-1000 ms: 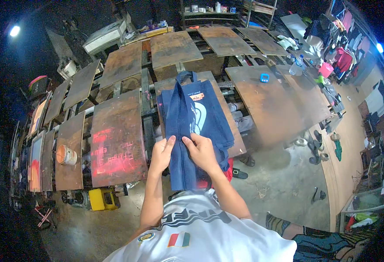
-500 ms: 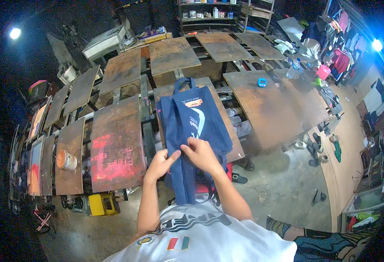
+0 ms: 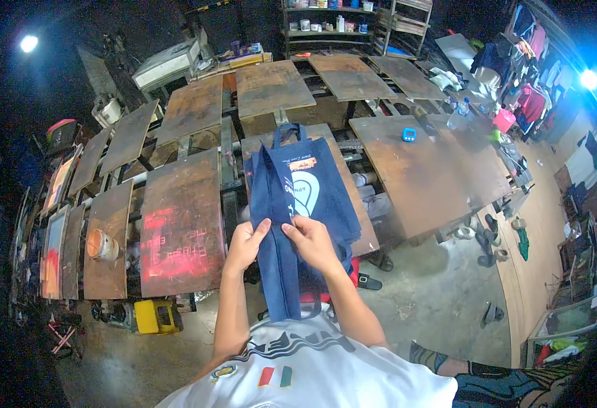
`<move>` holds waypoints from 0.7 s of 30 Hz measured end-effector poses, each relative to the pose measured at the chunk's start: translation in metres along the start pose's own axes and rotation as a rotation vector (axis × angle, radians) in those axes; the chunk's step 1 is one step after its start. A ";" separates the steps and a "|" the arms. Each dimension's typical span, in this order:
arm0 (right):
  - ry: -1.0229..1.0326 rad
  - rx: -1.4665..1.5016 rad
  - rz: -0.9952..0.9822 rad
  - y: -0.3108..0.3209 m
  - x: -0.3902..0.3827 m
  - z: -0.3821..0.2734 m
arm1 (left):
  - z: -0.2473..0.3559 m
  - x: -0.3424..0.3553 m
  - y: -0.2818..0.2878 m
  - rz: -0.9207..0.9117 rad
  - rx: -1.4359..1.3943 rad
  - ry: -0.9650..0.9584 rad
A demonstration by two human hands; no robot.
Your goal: Place a t-shirt on a platen, align it, and use a screen-printing press and squeegee to apply ink to the shirt.
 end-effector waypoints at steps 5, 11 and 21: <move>0.020 0.049 0.028 -0.002 -0.004 -0.003 | 0.000 -0.008 -0.001 -0.032 -0.056 -0.009; 0.139 -0.120 0.136 0.001 0.005 -0.022 | 0.006 -0.016 -0.006 -0.235 0.164 -0.023; 0.109 0.053 0.144 -0.013 0.006 -0.026 | 0.013 -0.001 -0.003 0.047 0.073 -0.110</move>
Point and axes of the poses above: each hand's wrist, its own x-axis towards the middle knuckle, its own y-axis out of the back of the hand, z = x × y, the point moved 2 cm from there along x, towards the middle knuckle, and after that the axes turned 8 degrees about z, right-handed, at the moved point
